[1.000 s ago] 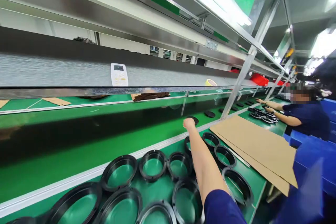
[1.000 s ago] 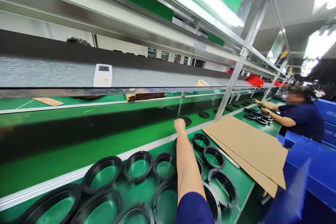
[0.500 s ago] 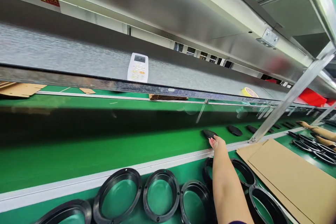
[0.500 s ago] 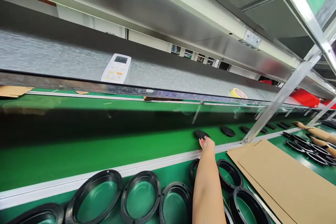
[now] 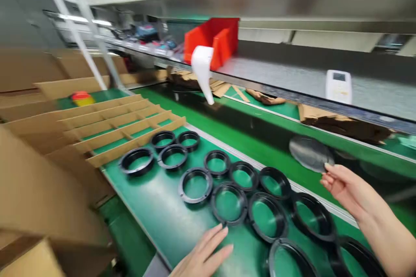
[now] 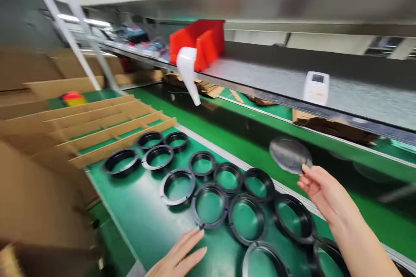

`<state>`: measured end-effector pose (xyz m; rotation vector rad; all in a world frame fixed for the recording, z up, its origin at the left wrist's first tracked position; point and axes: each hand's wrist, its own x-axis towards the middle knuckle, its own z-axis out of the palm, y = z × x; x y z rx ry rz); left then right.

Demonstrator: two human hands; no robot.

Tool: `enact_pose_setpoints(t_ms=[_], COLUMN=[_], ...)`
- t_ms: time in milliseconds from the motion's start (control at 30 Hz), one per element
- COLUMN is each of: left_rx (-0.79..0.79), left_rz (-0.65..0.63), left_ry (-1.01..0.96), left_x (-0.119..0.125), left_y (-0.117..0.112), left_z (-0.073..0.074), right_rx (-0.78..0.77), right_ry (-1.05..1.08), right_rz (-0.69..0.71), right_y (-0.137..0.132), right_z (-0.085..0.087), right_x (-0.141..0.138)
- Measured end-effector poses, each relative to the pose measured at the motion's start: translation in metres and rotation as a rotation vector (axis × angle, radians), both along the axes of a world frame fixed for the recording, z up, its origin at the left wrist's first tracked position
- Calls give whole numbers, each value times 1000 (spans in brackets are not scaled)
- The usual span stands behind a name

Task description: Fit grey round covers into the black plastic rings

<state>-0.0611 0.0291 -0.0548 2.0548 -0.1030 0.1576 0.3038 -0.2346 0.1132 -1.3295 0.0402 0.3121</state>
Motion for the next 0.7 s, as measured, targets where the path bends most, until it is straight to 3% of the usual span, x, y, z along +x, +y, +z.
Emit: enact_pose_setpoints(t_ms=[67, 167, 233, 333, 400, 533, 633, 700], left_rx=[-190, -535, -731, -986, -1089, -1252, -1407, -1471], left_rz=[115, 308, 307, 161, 66, -48, -80, -100], left_ry=[15, -107, -210, -157, -51, 35, 18, 50], left_x=[-1, 13, 13, -10, -31, -63, -74, -81], left_y=[7, 21, 31, 53, 71, 102, 118, 128], left_z=[16, 54, 84, 115, 123, 121, 121, 123], right_rx=[42, 75, 122, 214, 267, 313, 198, 46], right_ry=[-13, -5, -9, 68, 183, 313, 293, 124], right_rz=[244, 503, 606, 666, 689, 825, 1170, 1366], right_y=[47, 106, 137, 169, 184, 213, 224, 223], right_z=[8, 14, 10, -4, -14, -34, -42, -40], right_x=[-69, -174, -228, -285, -313, -360, -382, -384])
